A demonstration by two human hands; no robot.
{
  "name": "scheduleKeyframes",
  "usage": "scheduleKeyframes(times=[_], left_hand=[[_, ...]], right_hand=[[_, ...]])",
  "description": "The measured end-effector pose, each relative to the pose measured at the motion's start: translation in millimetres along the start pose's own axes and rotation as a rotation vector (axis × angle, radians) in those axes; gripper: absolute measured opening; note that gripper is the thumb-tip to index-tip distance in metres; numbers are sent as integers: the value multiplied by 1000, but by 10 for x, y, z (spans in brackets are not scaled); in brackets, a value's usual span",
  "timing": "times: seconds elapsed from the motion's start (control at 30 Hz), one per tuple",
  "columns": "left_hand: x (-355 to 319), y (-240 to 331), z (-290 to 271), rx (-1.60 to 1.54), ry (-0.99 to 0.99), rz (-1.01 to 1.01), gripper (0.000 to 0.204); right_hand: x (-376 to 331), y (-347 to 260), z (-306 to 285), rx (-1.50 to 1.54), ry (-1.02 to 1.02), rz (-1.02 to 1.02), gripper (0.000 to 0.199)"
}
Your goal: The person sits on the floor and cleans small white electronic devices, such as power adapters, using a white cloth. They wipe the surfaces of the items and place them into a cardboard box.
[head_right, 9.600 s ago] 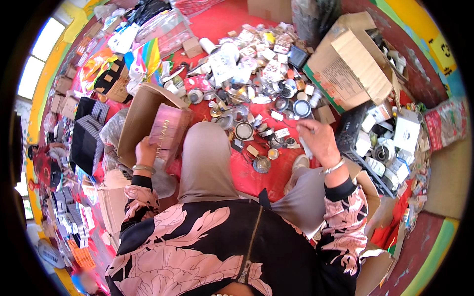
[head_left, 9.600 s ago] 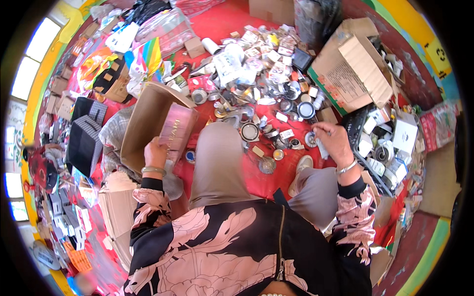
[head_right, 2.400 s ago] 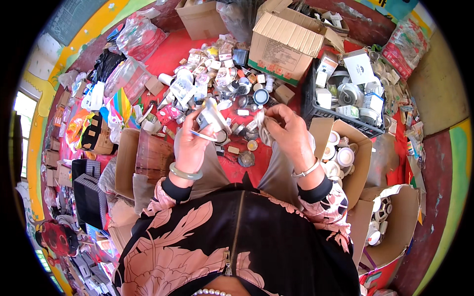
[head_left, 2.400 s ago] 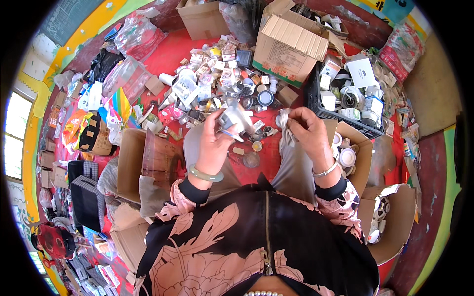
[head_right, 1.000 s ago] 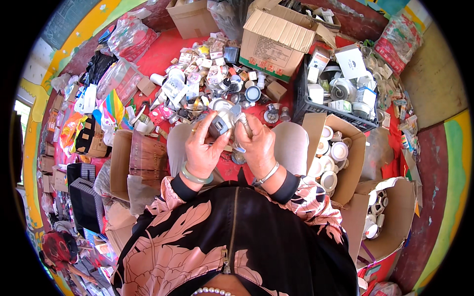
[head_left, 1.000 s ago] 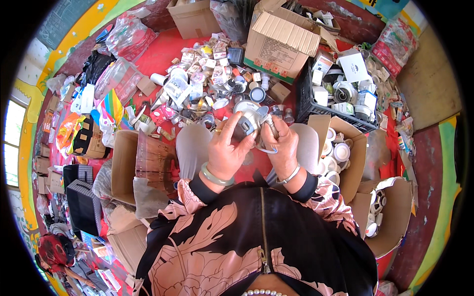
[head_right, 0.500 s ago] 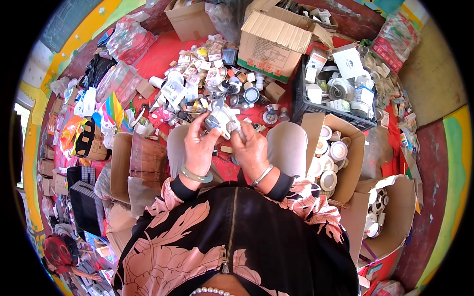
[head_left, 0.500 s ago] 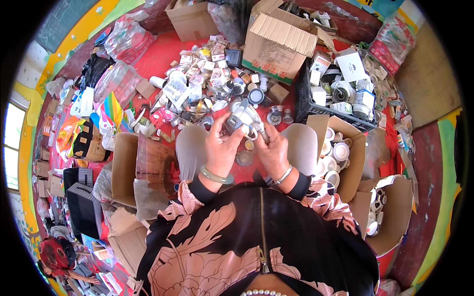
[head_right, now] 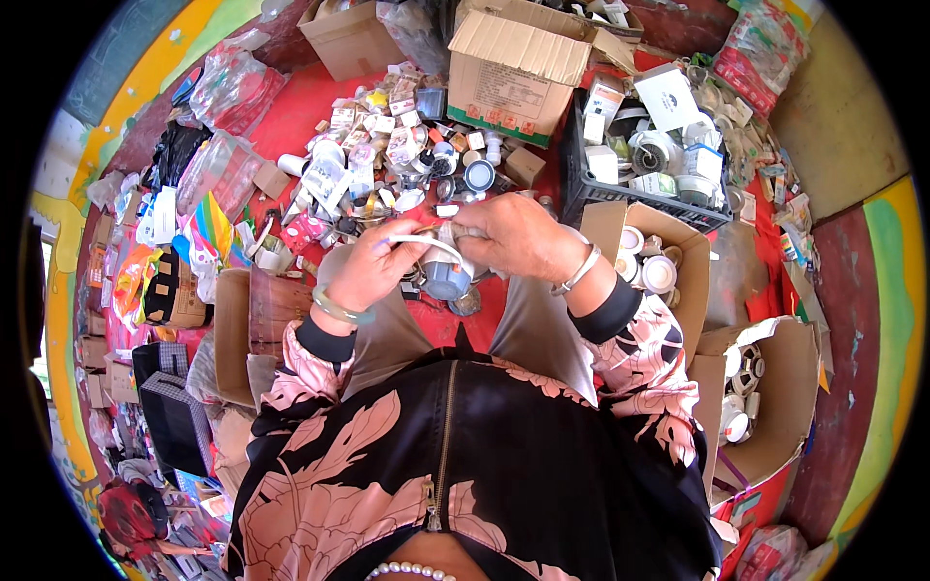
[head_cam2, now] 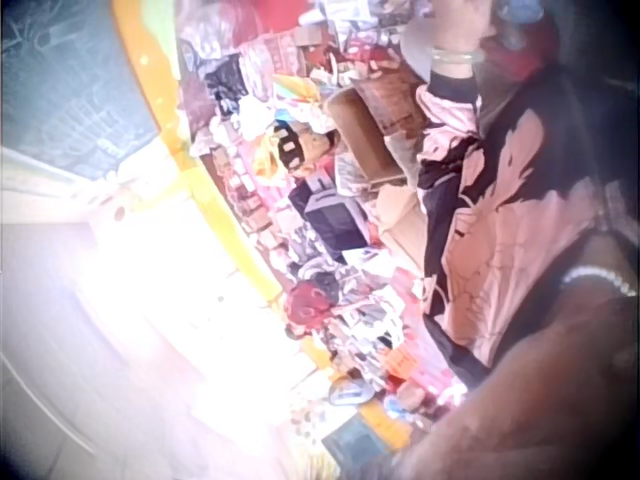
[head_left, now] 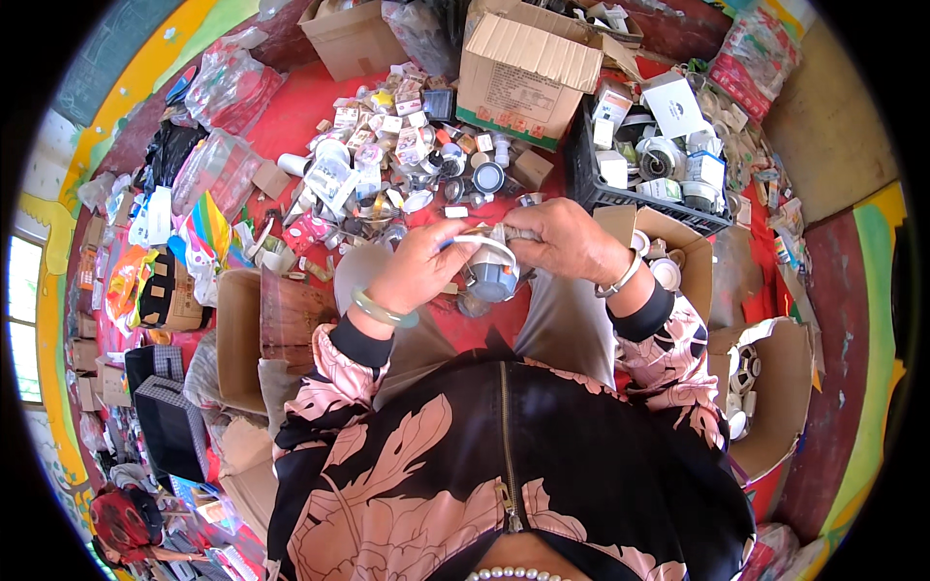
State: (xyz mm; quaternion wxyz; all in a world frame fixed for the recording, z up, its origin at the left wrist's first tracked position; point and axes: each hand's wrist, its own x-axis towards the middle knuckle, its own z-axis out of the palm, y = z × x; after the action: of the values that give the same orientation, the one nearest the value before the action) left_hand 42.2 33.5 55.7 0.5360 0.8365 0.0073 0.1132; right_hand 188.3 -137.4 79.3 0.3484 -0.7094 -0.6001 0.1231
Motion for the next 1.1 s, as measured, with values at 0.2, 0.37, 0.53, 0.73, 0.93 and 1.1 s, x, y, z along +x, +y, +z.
scheduleKeyframes(times=[0.2,0.37,0.53,0.73,0.93,1.1], left_hand=[[-45,-12,141,-755,295,-246,18],[-32,29,185,-1042,566,-223,15],[-79,28,270,-1093,634,-137,15],[-98,78,153,-838,324,-111,19],[-88,112,-84,-93,-117,-52,19],[-169,189,50,-108,1,40,18]], right_hand=[[27,52,54,420,27,265,19],[-6,17,247,740,155,379,17],[-107,-47,374,1222,144,548,18],[-111,-135,89,806,35,550,9],[-101,-184,-45,404,-82,327,13],[-94,-152,6,420,-142,310,18]])
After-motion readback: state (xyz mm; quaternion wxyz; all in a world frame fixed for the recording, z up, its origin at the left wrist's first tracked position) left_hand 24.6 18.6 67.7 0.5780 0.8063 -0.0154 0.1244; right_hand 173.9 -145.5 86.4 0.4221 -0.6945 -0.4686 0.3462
